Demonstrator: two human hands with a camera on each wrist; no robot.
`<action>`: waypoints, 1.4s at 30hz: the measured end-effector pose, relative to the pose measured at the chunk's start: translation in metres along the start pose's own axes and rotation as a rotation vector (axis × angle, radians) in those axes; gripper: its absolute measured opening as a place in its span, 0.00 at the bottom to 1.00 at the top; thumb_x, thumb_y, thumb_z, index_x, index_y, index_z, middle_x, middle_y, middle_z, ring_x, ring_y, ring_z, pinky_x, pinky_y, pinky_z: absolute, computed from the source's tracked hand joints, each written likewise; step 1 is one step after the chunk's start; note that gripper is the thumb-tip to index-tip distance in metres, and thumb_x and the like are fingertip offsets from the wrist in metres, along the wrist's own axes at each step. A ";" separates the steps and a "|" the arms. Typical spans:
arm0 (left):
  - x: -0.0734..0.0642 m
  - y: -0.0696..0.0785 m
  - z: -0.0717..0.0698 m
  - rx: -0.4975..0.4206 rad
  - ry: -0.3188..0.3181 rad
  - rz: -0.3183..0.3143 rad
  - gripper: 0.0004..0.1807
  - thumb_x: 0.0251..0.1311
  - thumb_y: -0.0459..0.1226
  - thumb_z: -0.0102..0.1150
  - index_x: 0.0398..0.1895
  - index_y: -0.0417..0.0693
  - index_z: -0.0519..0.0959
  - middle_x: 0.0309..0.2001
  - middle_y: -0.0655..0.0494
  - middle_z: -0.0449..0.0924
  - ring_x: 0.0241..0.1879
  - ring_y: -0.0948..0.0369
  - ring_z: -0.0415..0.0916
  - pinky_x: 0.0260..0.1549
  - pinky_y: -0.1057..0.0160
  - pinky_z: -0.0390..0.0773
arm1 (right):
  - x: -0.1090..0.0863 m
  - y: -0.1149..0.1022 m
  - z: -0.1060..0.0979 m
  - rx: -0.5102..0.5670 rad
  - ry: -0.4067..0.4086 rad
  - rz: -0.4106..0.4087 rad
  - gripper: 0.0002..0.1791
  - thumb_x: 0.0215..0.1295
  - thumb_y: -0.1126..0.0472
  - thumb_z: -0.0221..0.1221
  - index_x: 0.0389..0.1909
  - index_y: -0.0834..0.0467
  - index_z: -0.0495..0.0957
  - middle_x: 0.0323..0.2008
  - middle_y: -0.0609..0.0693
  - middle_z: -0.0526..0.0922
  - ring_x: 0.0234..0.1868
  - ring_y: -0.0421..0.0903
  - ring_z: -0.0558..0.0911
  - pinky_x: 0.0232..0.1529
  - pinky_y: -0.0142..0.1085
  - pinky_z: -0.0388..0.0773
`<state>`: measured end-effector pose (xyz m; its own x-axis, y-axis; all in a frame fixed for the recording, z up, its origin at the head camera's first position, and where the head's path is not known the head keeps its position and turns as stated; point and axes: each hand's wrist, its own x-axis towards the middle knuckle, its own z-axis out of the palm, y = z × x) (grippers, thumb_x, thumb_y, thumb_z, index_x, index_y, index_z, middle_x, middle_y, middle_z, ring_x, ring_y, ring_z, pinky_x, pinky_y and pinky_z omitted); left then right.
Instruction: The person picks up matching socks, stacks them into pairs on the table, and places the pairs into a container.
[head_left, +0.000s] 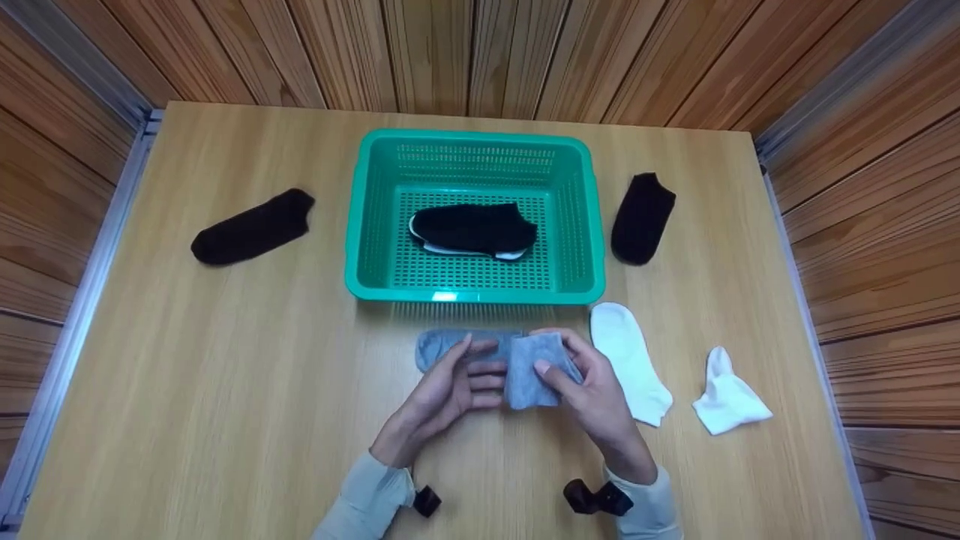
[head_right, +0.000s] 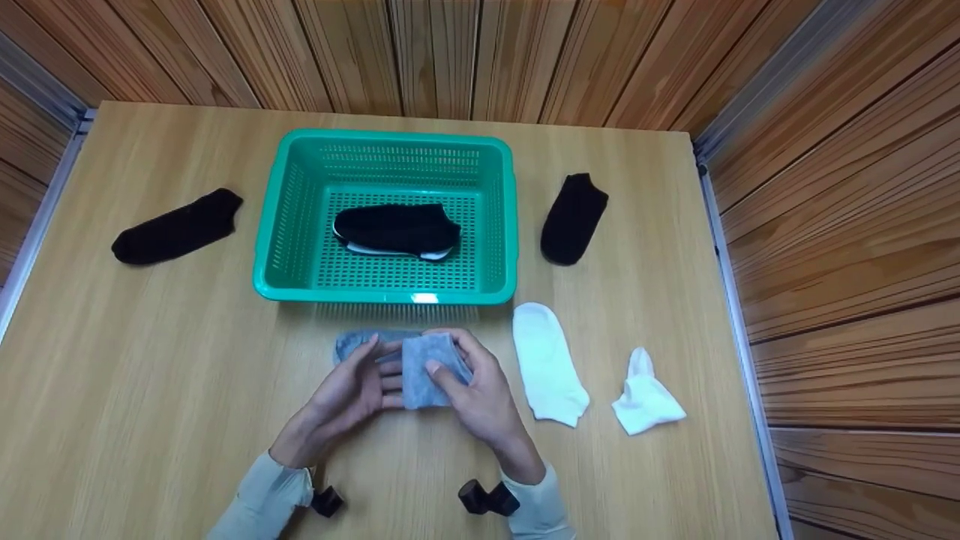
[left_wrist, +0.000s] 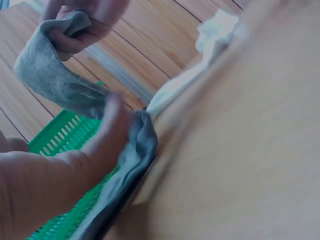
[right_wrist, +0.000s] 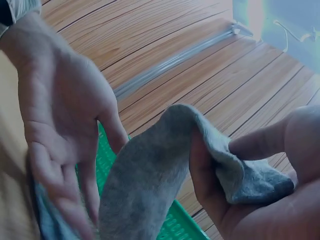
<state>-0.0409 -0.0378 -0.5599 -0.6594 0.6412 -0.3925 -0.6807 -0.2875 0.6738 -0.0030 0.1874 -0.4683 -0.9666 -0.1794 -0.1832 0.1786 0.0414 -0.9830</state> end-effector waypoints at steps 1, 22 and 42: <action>0.001 -0.001 -0.001 -0.022 -0.008 -0.011 0.38 0.83 0.59 0.29 0.83 0.43 0.54 0.74 0.32 0.68 0.63 0.50 0.81 0.62 0.51 0.82 | -0.001 0.002 -0.001 0.005 -0.017 -0.022 0.20 0.78 0.67 0.55 0.66 0.68 0.70 0.55 0.48 0.85 0.53 0.44 0.83 0.54 0.34 0.82; -0.017 0.031 -0.034 0.379 0.270 0.121 0.21 0.73 0.30 0.56 0.68 0.38 0.74 0.63 0.44 0.79 0.59 0.58 0.80 0.58 0.67 0.80 | 0.020 0.024 -0.006 -0.331 0.107 0.137 0.17 0.80 0.65 0.53 0.65 0.58 0.75 0.45 0.52 0.81 0.46 0.47 0.81 0.50 0.35 0.76; -0.021 0.037 -0.027 1.161 0.801 0.185 0.08 0.65 0.34 0.67 0.45 0.41 0.85 0.24 0.55 0.77 0.25 0.59 0.72 0.24 0.64 0.68 | 0.046 0.056 0.000 -0.764 0.224 0.168 0.10 0.71 0.60 0.66 0.47 0.61 0.84 0.30 0.50 0.83 0.28 0.42 0.77 0.30 0.32 0.72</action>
<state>-0.0605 -0.0816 -0.5438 -0.9748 -0.0223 -0.2221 -0.1800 0.6670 0.7230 -0.0376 0.1819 -0.5315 -0.9663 0.0866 -0.2426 0.2283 0.7240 -0.6509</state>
